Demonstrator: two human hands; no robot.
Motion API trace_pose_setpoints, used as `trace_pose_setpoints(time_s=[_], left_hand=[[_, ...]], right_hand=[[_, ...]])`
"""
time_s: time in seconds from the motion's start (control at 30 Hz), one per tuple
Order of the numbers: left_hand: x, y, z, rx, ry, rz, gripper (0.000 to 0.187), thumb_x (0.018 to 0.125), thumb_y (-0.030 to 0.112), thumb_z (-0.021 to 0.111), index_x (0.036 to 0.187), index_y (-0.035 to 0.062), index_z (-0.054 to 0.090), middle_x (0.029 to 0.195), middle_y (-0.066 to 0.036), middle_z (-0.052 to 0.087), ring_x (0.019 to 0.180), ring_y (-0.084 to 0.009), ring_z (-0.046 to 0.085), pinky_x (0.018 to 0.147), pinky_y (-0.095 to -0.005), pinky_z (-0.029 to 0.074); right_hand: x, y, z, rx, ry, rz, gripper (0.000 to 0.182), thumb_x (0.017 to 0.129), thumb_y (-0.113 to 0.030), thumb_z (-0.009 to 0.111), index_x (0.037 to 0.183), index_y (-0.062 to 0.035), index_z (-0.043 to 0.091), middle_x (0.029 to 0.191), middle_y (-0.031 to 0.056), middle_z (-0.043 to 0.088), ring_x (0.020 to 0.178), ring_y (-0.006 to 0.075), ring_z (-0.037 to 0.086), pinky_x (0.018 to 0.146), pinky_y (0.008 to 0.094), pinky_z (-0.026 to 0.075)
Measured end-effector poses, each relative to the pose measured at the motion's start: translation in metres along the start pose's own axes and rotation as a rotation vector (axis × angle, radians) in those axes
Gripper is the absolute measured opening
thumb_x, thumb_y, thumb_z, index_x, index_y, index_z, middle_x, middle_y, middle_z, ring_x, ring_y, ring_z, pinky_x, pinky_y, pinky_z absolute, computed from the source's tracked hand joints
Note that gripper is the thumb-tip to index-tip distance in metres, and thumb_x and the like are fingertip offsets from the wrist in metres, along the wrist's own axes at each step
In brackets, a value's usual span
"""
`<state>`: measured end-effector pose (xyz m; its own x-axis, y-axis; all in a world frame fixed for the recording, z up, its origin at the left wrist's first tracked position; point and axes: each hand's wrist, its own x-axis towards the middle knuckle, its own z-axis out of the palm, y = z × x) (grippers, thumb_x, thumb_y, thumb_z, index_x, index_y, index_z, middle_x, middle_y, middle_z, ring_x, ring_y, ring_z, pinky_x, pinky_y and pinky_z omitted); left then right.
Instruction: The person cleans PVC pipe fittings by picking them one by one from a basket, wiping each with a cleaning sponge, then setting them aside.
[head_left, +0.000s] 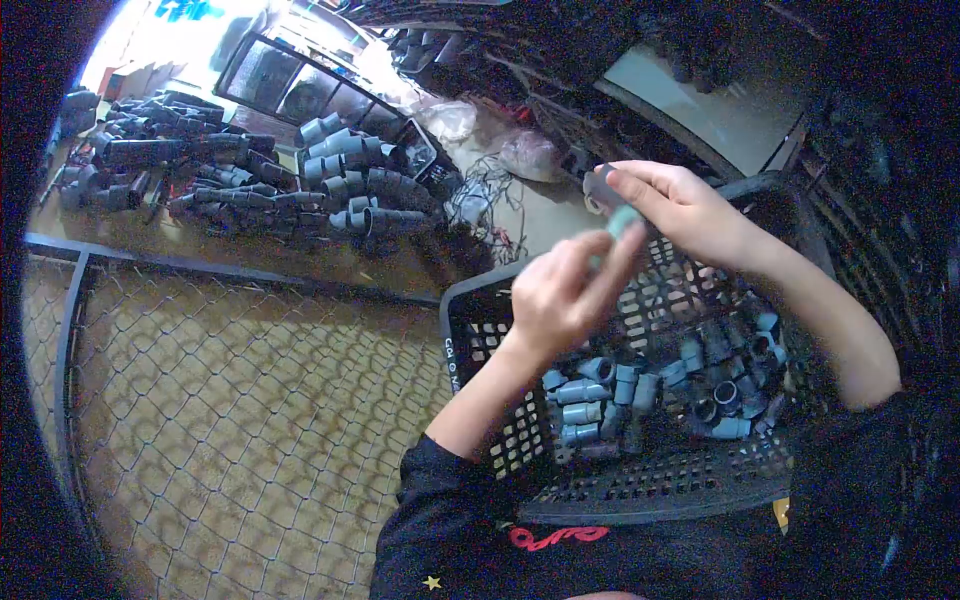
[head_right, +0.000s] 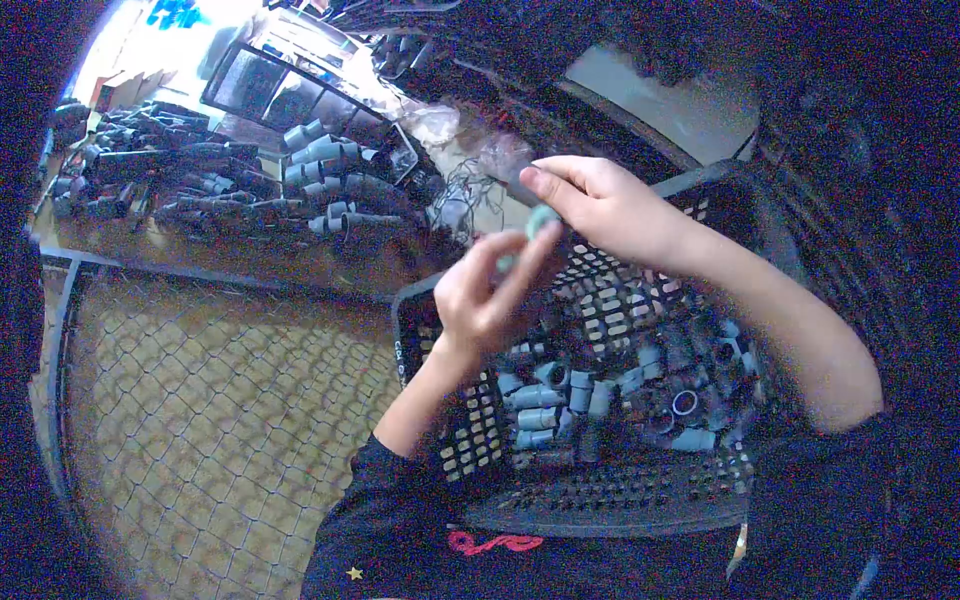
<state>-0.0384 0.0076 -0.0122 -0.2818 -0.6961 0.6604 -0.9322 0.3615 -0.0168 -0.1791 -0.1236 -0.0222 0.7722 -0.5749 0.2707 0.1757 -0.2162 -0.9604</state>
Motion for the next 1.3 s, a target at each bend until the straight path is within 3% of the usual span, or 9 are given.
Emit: trace_pose_setpoints(time_s=[0.07,0.23,0.57,0.67,0.8,0.87,1.0,1.13,1.3], left_hand=[[-0.002,-0.007,0.009,0.069,0.064,0.131,0.041,0.073,0.014,0.070,0.115,0.0171,0.069,0.089,-0.001,0.060,0.062,-0.0115,0.055,0.050,-0.0250,0.046],[0.004,-0.020,0.007,0.043,0.206,0.009,0.041,0.072,0.017,0.076,0.113,0.0150,0.068,0.088,-0.001,0.059,0.060,-0.0133,0.055,0.050,-0.0272,0.046],[0.003,-0.015,0.005,0.097,0.177,0.037,0.038,0.074,0.016,0.073,0.112,0.0137,0.069,0.088,-0.001,0.060,0.058,-0.0119,0.054,0.047,-0.0256,0.044],[0.003,-0.003,-0.003,0.131,0.017,0.140,0.042,0.073,0.012,0.068,0.115,0.0134,0.068,0.090,-0.001,0.060,0.063,-0.0115,0.056,0.049,-0.0249,0.046],[0.010,-0.021,0.001,0.112,0.215,-0.137,0.032,0.077,0.018,0.074,0.108,0.0125,0.069,0.085,-0.003,0.062,0.062,-0.0150,0.060,0.048,-0.0279,0.049],[0.006,-0.014,0.000,0.021,0.164,-0.085,0.036,0.074,0.006,0.077,0.109,0.0091,0.070,0.084,-0.008,0.063,0.065,-0.0183,0.064,0.053,-0.0290,0.053],[0.008,0.002,-0.010,0.015,-0.013,0.050,0.034,0.074,0.011,0.078,0.108,0.0106,0.071,0.083,-0.006,0.064,0.064,-0.0174,0.063,0.052,-0.0285,0.051],[0.004,-0.020,0.000,0.002,0.173,-0.173,0.031,0.075,0.008,0.078,0.105,0.0057,0.070,0.082,-0.008,0.064,0.065,-0.0180,0.064,0.054,-0.0300,0.053],[0.006,-0.009,0.000,0.040,0.145,0.048,0.035,0.075,0.016,0.077,0.109,0.0104,0.069,0.081,-0.002,0.062,0.059,-0.0140,0.059,0.047,-0.0276,0.047]], right_hand=[[0.002,0.000,-0.003,0.129,-0.117,0.110,0.039,0.100,-0.034,0.048,0.109,0.0017,0.063,0.092,0.0014,0.065,0.087,0.0068,0.057,0.079,0.0239,0.047],[0.003,-0.008,-0.007,0.151,-0.048,0.164,0.041,0.100,-0.036,0.048,0.106,0.0018,0.064,0.094,0.0001,0.065,0.089,0.0067,0.056,0.082,0.0245,0.046],[0.000,0.011,0.003,0.067,0.016,-0.012,0.038,0.102,-0.028,0.044,0.123,0.0014,0.058,0.107,0.0034,0.065,0.100,0.0102,0.057,0.092,0.0262,0.045],[0.001,0.009,0.000,0.082,-0.021,0.054,0.037,0.102,-0.027,0.044,0.120,0.0020,0.059,0.106,0.0031,0.065,0.100,0.0103,0.057,0.091,0.0269,0.045],[0.000,0.004,-0.004,0.191,-0.034,0.120,0.038,0.102,-0.029,0.044,0.116,0.0012,0.062,0.098,0.0007,0.066,0.090,0.0073,0.058,0.083,0.0248,0.047],[0.000,0.005,-0.005,0.193,-0.032,0.125,0.038,0.102,-0.031,0.045,0.115,0.0004,0.063,0.095,-0.0005,0.066,0.087,0.0058,0.057,0.080,0.0237,0.047],[0.003,0.009,-0.001,0.195,-0.031,0.119,0.039,0.101,-0.032,0.047,0.116,0.0000,0.063,0.095,-0.0007,0.066,0.088,0.0059,0.057,0.081,0.0237,0.047],[-0.001,0.000,-0.005,0.351,-0.008,0.290,0.041,0.101,-0.034,0.046,0.119,-0.0003,0.062,0.097,0.0004,0.066,0.088,0.0076,0.059,0.082,0.0243,0.049],[0.000,-0.008,-0.004,0.319,0.007,0.393,0.044,0.098,-0.040,0.051,0.108,-0.0005,0.066,0.090,0.0017,0.068,0.081,0.0079,0.062,0.073,0.0241,0.051]])
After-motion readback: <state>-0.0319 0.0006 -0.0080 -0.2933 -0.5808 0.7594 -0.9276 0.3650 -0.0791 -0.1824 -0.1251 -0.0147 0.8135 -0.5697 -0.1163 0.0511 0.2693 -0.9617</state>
